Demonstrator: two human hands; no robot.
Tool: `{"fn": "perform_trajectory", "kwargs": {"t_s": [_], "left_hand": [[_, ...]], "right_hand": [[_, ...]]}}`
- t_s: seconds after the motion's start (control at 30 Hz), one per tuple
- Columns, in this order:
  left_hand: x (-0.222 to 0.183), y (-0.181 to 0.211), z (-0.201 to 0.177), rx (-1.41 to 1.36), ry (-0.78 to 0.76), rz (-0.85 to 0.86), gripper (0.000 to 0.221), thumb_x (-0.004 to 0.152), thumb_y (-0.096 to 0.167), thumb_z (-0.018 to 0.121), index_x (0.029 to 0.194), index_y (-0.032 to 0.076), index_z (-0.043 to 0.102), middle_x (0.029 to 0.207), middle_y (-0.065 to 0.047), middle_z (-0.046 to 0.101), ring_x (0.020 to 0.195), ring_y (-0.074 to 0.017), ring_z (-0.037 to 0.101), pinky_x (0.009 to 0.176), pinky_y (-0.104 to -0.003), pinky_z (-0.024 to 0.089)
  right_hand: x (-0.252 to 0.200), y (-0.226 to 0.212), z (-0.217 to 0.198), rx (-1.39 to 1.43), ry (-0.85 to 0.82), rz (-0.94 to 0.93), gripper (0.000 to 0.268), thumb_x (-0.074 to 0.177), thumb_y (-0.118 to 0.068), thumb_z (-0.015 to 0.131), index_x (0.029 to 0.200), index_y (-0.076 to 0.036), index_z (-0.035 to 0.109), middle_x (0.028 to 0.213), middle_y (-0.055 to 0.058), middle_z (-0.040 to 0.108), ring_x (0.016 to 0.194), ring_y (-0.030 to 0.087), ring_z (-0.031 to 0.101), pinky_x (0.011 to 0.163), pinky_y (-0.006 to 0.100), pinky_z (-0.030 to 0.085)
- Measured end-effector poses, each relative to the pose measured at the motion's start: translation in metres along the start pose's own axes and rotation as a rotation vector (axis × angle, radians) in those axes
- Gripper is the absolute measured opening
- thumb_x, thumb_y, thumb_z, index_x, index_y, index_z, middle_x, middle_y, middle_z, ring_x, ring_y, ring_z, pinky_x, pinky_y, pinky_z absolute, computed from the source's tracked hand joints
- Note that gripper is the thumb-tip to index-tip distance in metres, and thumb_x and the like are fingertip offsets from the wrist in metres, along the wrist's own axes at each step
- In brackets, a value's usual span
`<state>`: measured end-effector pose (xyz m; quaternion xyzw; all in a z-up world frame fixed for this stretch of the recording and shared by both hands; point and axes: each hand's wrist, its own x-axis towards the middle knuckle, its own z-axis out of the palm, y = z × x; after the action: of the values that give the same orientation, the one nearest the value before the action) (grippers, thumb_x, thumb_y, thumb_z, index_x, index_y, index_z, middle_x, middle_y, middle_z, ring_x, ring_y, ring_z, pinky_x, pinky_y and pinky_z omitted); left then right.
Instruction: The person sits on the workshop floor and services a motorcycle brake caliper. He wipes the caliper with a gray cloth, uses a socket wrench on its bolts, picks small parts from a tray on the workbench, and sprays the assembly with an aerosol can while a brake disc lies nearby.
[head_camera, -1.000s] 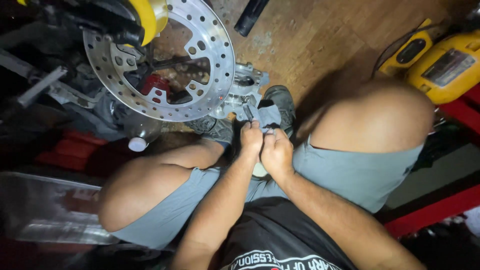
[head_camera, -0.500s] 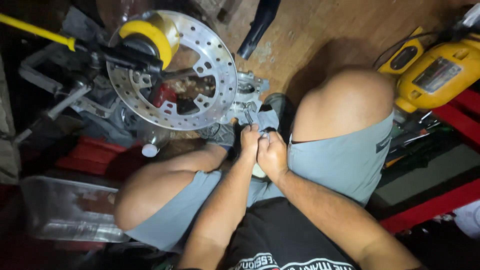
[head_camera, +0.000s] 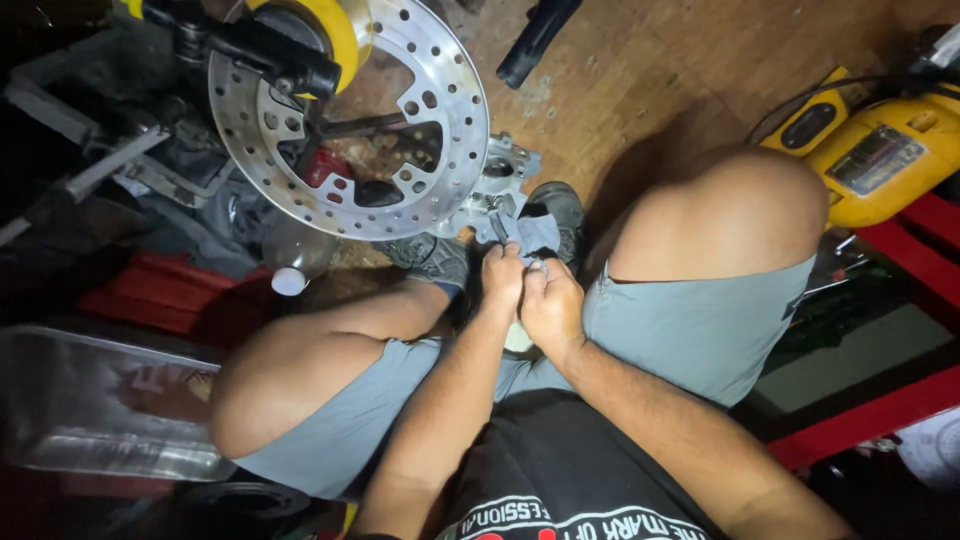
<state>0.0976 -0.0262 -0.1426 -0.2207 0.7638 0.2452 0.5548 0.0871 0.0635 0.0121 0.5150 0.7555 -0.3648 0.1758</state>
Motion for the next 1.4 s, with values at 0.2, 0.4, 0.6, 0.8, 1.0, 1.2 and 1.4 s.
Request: {"fn": "perform_trajectory", "kwargs": {"t_s": [0.2, 0.4, 0.6, 0.8, 1.0, 1.2, 1.4], "left_hand": [[0.006, -0.001, 0.0, 0.004, 0.005, 0.011, 0.052, 0.097, 0.047, 0.049, 0.096, 0.001, 0.074, 0.108, -0.024, 0.073, 0.117, -0.0387, 0.065, 0.101, -0.049, 0.05], [-0.009, 0.012, -0.011, 0.009, -0.026, 0.035, 0.052, 0.097, 0.046, 0.049, 0.097, 0.0, 0.073, 0.111, -0.024, 0.072, 0.118, -0.0394, 0.064, 0.102, -0.05, 0.049], [-0.005, 0.007, -0.01, -0.009, -0.045, 0.002, 0.049, 0.096, 0.045, 0.053, 0.098, -0.001, 0.072, 0.11, -0.024, 0.072, 0.119, -0.0389, 0.064, 0.101, -0.049, 0.05], [-0.021, 0.028, -0.026, -0.038, -0.054, 0.02, 0.049, 0.096, 0.043, 0.052, 0.099, -0.002, 0.072, 0.111, -0.027, 0.071, 0.119, -0.0411, 0.063, 0.102, -0.051, 0.049], [-0.017, 0.026, -0.026, -0.029, -0.073, 0.02, 0.051, 0.097, 0.046, 0.05, 0.101, 0.0, 0.072, 0.114, -0.024, 0.072, 0.122, -0.0386, 0.063, 0.104, -0.05, 0.049], [-0.029, 0.037, -0.024, -0.047, -0.066, -0.024, 0.053, 0.098, 0.047, 0.045, 0.11, 0.003, 0.071, 0.123, -0.02, 0.07, 0.127, -0.0352, 0.061, 0.109, -0.047, 0.047], [-0.047, 0.038, -0.013, -0.058, -0.041, 0.061, 0.048, 0.1, 0.039, 0.046, 0.103, -0.001, 0.073, 0.112, -0.028, 0.072, 0.12, -0.0415, 0.064, 0.104, -0.053, 0.048]], "right_hand": [[-0.001, 0.0, 0.003, 0.023, 0.015, 0.005, 0.032, 0.101, -0.027, 0.053, 0.078, -0.007, 0.063, 0.075, 0.02, 0.064, 0.086, 0.042, 0.07, 0.074, 0.049, 0.055], [-0.004, 0.005, 0.01, -0.008, 0.057, -0.008, 0.032, 0.1, -0.028, 0.055, 0.075, -0.01, 0.062, 0.072, 0.017, 0.063, 0.085, 0.038, 0.07, 0.072, 0.047, 0.056], [-0.006, -0.004, 0.007, 0.012, 0.05, -0.015, 0.034, 0.099, -0.027, 0.055, 0.073, -0.007, 0.061, 0.071, 0.019, 0.061, 0.083, 0.041, 0.069, 0.071, 0.048, 0.055], [-0.005, -0.009, 0.008, 0.015, 0.083, -0.038, 0.032, 0.099, -0.024, 0.057, 0.072, -0.006, 0.062, 0.07, 0.02, 0.062, 0.082, 0.042, 0.07, 0.069, 0.049, 0.055], [-0.009, -0.011, 0.005, 0.013, 0.045, 0.023, 0.034, 0.1, -0.027, 0.055, 0.075, -0.006, 0.064, 0.073, 0.022, 0.064, 0.087, 0.043, 0.069, 0.073, 0.052, 0.055], [-0.008, -0.011, -0.002, 0.014, -0.022, 0.116, 0.034, 0.101, -0.029, 0.054, 0.079, -0.008, 0.069, 0.076, 0.021, 0.069, 0.093, 0.041, 0.07, 0.077, 0.053, 0.053], [-0.007, 0.037, -0.006, 0.077, -0.11, 0.151, 0.027, 0.098, -0.027, 0.057, 0.09, -0.009, 0.074, 0.091, 0.022, 0.072, 0.101, 0.038, 0.069, 0.087, 0.05, 0.052]]}}
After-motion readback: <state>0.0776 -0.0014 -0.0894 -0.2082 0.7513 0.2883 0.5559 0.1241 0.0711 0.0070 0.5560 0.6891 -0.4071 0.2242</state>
